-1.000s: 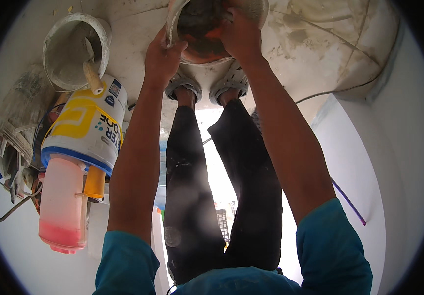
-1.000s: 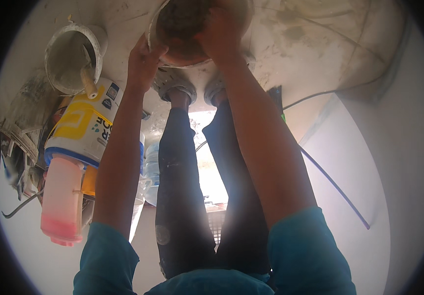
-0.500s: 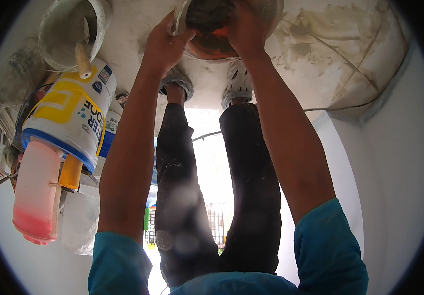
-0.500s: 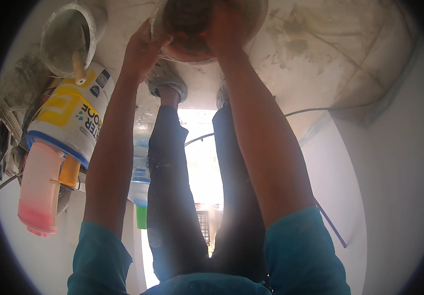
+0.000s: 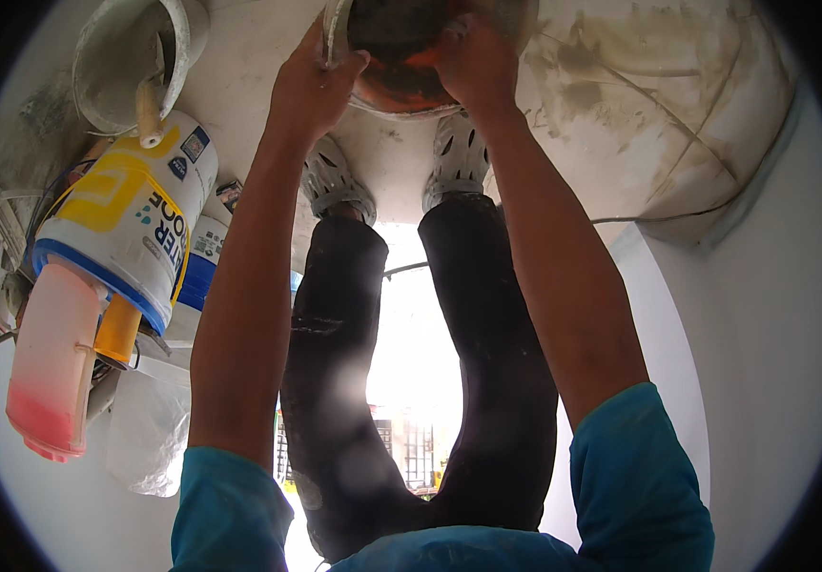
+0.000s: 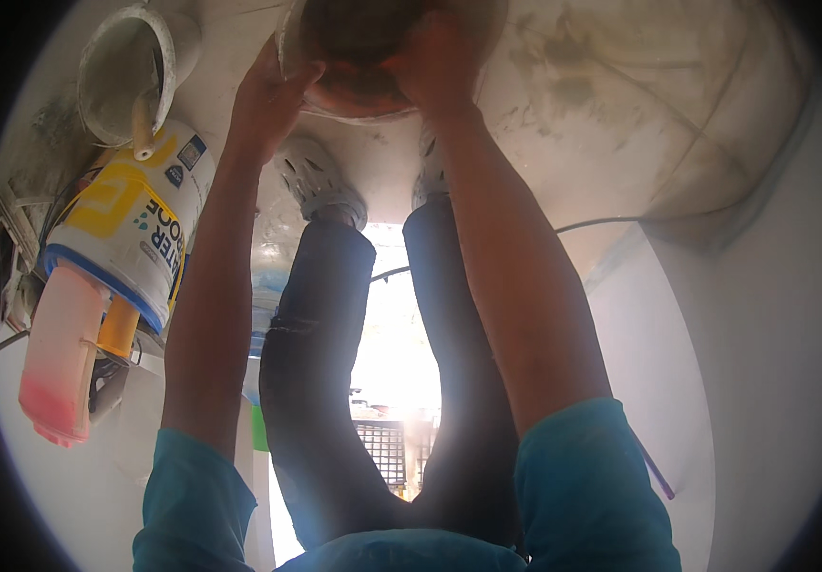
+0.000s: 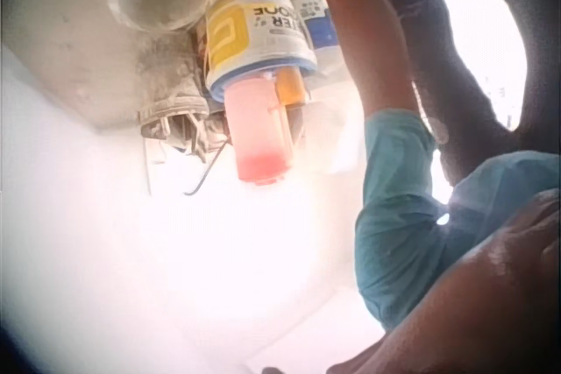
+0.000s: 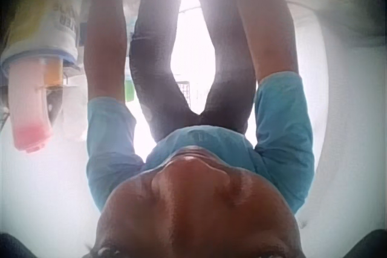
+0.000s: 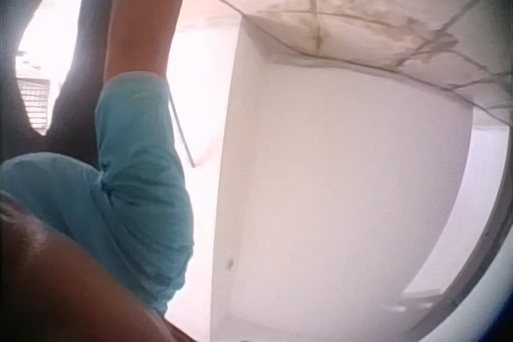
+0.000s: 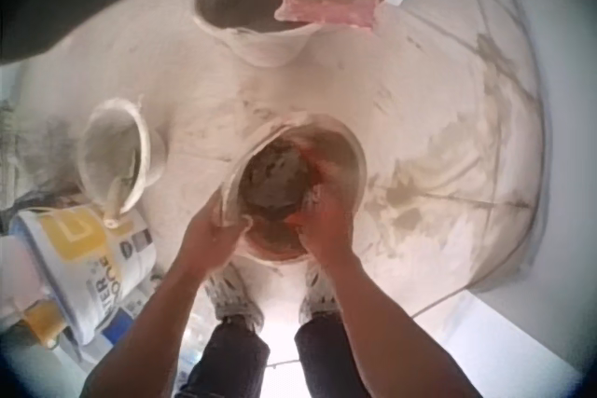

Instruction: The person scoops a white powder from a bag into a bucket, mixes it with water using a trowel, and applies the resulting grout to floor tile joints using a grout float and a smaller trowel.

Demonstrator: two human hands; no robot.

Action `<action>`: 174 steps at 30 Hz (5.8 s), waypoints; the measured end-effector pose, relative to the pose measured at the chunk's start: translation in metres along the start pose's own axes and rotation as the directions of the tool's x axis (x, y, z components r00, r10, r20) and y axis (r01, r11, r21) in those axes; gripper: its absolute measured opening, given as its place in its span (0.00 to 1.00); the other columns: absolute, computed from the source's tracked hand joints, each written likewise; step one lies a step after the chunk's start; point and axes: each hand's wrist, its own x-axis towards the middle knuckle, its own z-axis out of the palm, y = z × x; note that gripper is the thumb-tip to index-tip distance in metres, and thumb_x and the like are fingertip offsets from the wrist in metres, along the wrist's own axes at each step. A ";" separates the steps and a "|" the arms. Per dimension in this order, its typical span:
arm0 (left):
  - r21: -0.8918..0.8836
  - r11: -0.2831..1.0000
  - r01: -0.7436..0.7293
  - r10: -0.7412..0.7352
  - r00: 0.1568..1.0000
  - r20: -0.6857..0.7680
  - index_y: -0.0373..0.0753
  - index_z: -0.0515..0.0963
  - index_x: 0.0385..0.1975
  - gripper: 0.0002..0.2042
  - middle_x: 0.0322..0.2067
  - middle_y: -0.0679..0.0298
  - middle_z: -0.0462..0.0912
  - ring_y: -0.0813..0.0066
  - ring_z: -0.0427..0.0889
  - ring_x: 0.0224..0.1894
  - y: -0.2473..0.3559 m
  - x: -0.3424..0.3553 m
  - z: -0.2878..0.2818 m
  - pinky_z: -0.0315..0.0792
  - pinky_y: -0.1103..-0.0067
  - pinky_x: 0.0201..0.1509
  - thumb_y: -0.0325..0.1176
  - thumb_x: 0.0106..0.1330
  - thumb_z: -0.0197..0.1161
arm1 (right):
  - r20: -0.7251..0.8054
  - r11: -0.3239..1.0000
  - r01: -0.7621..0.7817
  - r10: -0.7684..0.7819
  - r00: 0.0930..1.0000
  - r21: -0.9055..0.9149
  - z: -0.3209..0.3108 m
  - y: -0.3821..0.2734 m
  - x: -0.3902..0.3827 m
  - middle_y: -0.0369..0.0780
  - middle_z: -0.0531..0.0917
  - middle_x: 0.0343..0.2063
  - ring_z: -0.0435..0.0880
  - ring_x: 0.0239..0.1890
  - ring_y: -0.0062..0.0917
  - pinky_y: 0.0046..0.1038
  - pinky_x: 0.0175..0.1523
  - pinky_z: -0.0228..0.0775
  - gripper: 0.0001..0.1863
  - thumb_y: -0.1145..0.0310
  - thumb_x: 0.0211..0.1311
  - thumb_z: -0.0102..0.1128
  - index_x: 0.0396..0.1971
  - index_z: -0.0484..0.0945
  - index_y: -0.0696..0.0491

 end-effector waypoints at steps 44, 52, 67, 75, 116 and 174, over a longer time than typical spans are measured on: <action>0.008 0.874 -0.485 0.484 0.872 -0.076 0.32 0.72 0.57 0.25 0.42 0.57 0.82 0.71 0.78 0.43 -0.168 0.017 -0.061 0.71 0.75 0.52 0.32 0.58 0.54 | 0.231 0.404 0.880 -0.857 0.460 -0.251 0.133 -0.009 -0.020 0.45 0.82 0.41 0.82 0.44 0.41 0.38 0.49 0.75 0.19 0.74 0.57 0.57 0.51 0.76 0.52; -0.093 0.957 -0.276 0.260 0.953 -0.154 0.30 0.66 0.62 0.29 0.46 0.54 0.80 0.70 0.77 0.48 -0.188 0.010 -0.047 0.69 0.75 0.56 0.35 0.59 0.57 | 0.066 0.601 0.757 -0.770 0.634 -0.257 0.126 -0.014 0.013 0.45 0.82 0.44 0.82 0.42 0.43 0.40 0.46 0.76 0.19 0.75 0.62 0.53 0.55 0.74 0.51; -0.135 0.909 -0.395 0.367 0.910 -0.193 0.30 0.66 0.61 0.27 0.51 0.53 0.78 0.67 0.75 0.53 -0.207 0.021 -0.026 0.66 0.75 0.59 0.38 0.64 0.57 | 0.344 0.941 0.160 -0.262 0.902 0.298 0.152 -0.015 0.002 0.40 0.79 0.24 0.76 0.24 0.29 0.29 0.29 0.68 0.13 0.64 0.68 0.51 0.43 0.78 0.57; -0.049 0.908 -0.417 0.398 0.892 -0.212 0.31 0.65 0.63 0.28 0.51 0.52 0.79 0.67 0.76 0.53 -0.218 0.026 -0.032 0.66 0.74 0.60 0.37 0.63 0.57 | 0.278 0.535 0.746 -0.705 0.653 -0.397 0.183 -0.006 -0.028 0.46 0.82 0.34 0.84 0.37 0.41 0.43 0.39 0.76 0.18 0.71 0.61 0.54 0.52 0.71 0.52; 0.483 0.650 -0.586 0.672 0.741 -0.006 0.26 0.67 0.57 0.25 0.46 0.36 0.78 0.43 0.76 0.53 -0.155 0.056 -0.030 0.67 0.64 0.60 0.28 0.57 0.53 | 0.285 0.164 0.838 -0.891 0.352 -0.521 0.162 0.007 -0.007 0.41 0.82 0.39 0.83 0.42 0.32 0.30 0.43 0.77 0.20 0.70 0.56 0.57 0.50 0.77 0.53; 0.308 0.801 -0.514 0.587 0.777 -0.227 0.32 0.66 0.59 0.25 0.47 0.42 0.78 0.48 0.76 0.54 -0.174 0.027 0.034 0.66 0.66 0.61 0.23 0.58 0.48 | 0.743 0.636 -0.557 -0.041 0.668 0.535 0.157 0.033 -0.067 0.39 0.76 0.27 0.56 0.16 0.14 0.20 0.19 0.51 0.18 0.53 0.71 0.49 0.39 0.65 0.55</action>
